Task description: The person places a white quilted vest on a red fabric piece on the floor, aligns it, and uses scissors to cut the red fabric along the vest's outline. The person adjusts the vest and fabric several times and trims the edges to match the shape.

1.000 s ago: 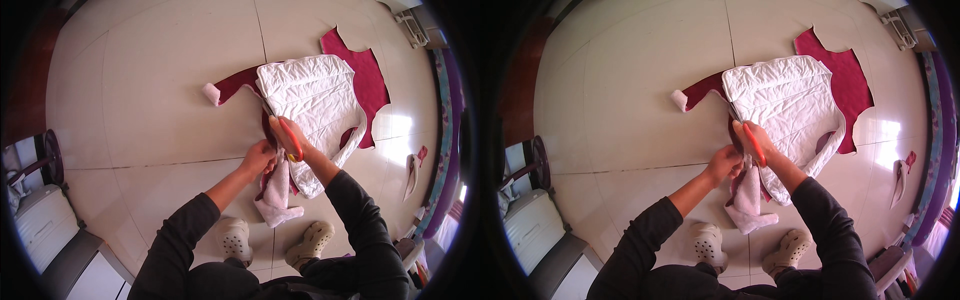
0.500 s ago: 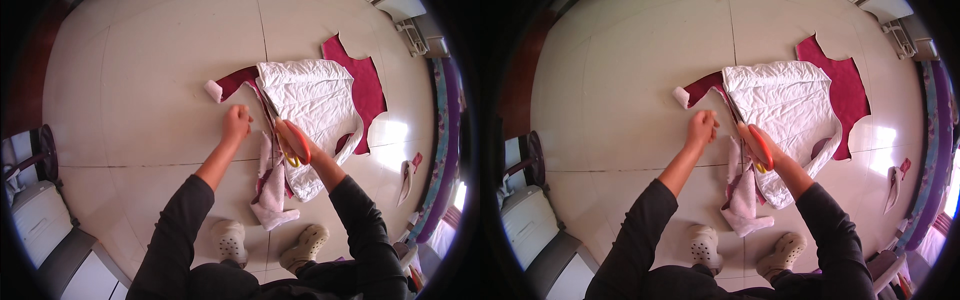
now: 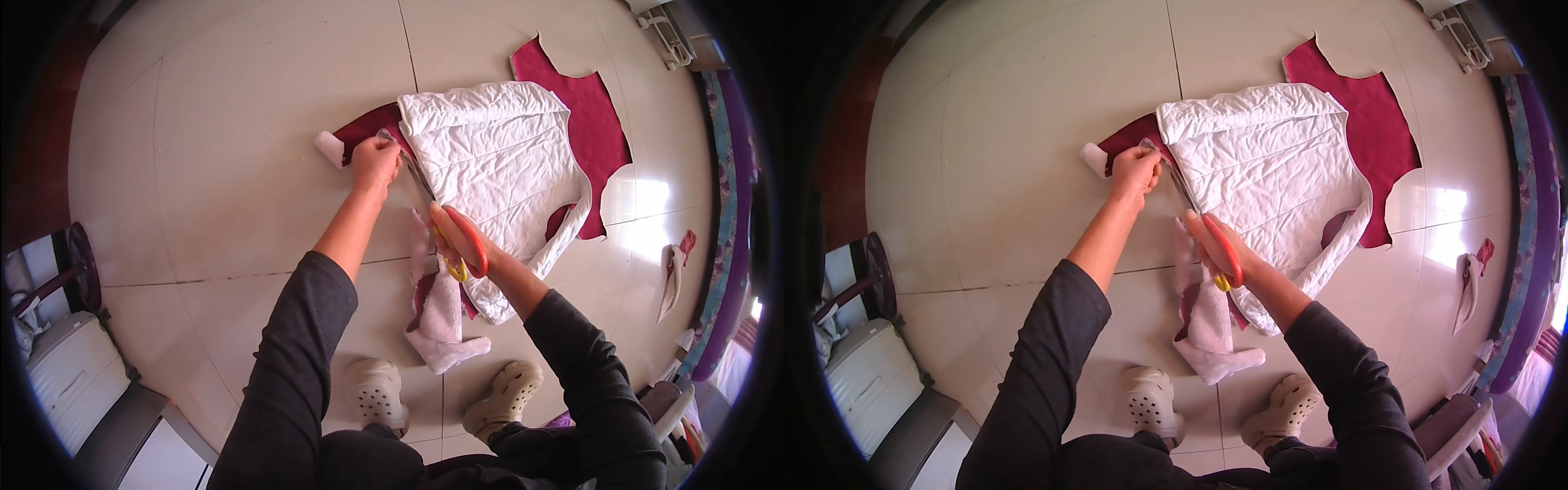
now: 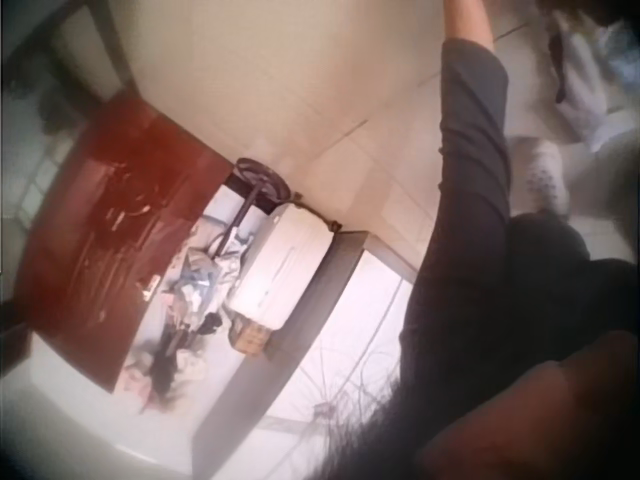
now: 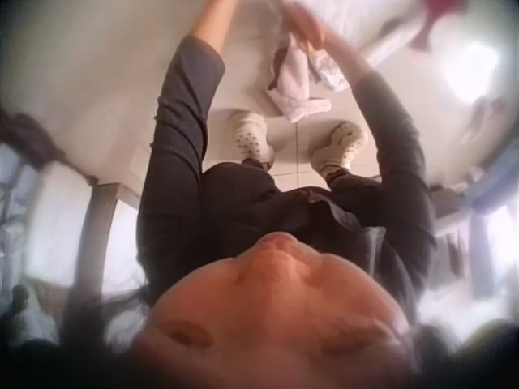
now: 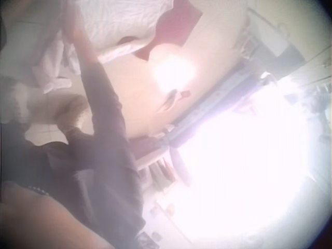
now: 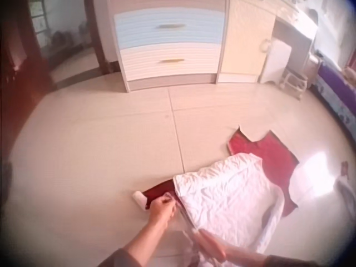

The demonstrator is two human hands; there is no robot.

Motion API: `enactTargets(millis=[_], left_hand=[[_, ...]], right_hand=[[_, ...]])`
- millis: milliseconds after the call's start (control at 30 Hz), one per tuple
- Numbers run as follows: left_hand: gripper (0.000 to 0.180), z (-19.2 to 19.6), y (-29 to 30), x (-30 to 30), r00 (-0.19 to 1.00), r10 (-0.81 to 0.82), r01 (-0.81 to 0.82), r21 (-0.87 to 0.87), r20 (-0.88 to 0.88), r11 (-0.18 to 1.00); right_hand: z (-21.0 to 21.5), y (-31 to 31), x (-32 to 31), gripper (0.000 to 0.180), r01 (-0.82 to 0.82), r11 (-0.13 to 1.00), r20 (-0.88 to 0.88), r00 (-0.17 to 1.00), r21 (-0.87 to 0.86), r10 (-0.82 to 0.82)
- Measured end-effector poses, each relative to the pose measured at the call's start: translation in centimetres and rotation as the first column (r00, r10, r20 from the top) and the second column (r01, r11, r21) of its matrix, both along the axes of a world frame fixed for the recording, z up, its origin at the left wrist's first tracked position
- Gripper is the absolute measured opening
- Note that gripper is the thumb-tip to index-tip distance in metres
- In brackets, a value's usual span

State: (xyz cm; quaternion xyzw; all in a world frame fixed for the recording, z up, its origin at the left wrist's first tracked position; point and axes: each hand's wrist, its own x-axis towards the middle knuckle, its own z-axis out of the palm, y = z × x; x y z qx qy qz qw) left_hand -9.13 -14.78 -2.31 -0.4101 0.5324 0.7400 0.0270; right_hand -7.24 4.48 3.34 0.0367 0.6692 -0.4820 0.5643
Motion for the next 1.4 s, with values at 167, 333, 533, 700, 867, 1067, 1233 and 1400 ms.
enactTargets(millis=[167, 333, 533, 700, 867, 1067, 1233, 1400], left_hand=[[0.013, -0.6, 0.8, -0.1, 0.998, -0.055, 0.058, -0.215, 0.023, 0.975], [0.013, -0.4, 0.1, -0.1, 0.998, -0.047, 0.049, -0.037, 0.045, 0.998], [0.013, 0.6, -0.1, -0.2, 0.998, -0.022, 0.020, 0.040, 0.057, 0.999], [0.013, 0.3, -0.3, -0.1, 0.999, -0.022, 0.018, 0.088, 0.046, 0.996], [0.015, 0.2, -0.5, 0.1, 0.999, -0.035, 0.030, 0.118, 0.034, 0.992], [0.017, 0.4, -0.5, 0.0, 0.998, -0.048, 0.044, 0.106, 0.033, 0.993], [0.017, 0.1, -0.7, 0.0, 0.997, -0.067, 0.064, 0.104, 0.030, 0.993], [0.017, 0.2, -0.5, -0.1, 0.998, -0.050, 0.047, 0.104, 0.029, 0.993]], right_hand=[[-0.1, -0.4, 0.1, 0.051, 0.055, 0.998, 0.040, 0.998, -0.010, -0.054], [-1.4, -1.2, -0.8, 0.052, 0.041, 0.998, 0.007, 0.999, -0.049, -0.040], [-1.9, -3.1, -2.2, 0.051, 0.085, 0.990, 0.005, 0.996, -0.113, -0.085], [-1.7, -3.1, -2.6, 0.052, 0.087, 0.991, 0.055, 0.995, -0.099, -0.082], [-1.1, -2.7, -2.4, 0.053, 0.118, 0.985, 0.115, 0.988, -0.129, -0.103], [-2.0, -2.4, -2.6, 0.053, 0.111, 0.989, 0.105, 0.989, -0.096, -0.100], [-2.1, -2.6, -2.6, 0.052, 0.138, 0.988, 0.123, 0.984, -0.073, -0.129], [-1.2, -2.9, -2.8, 0.051, 0.124, 0.992, 0.092, 0.988, -0.028, -0.121]])
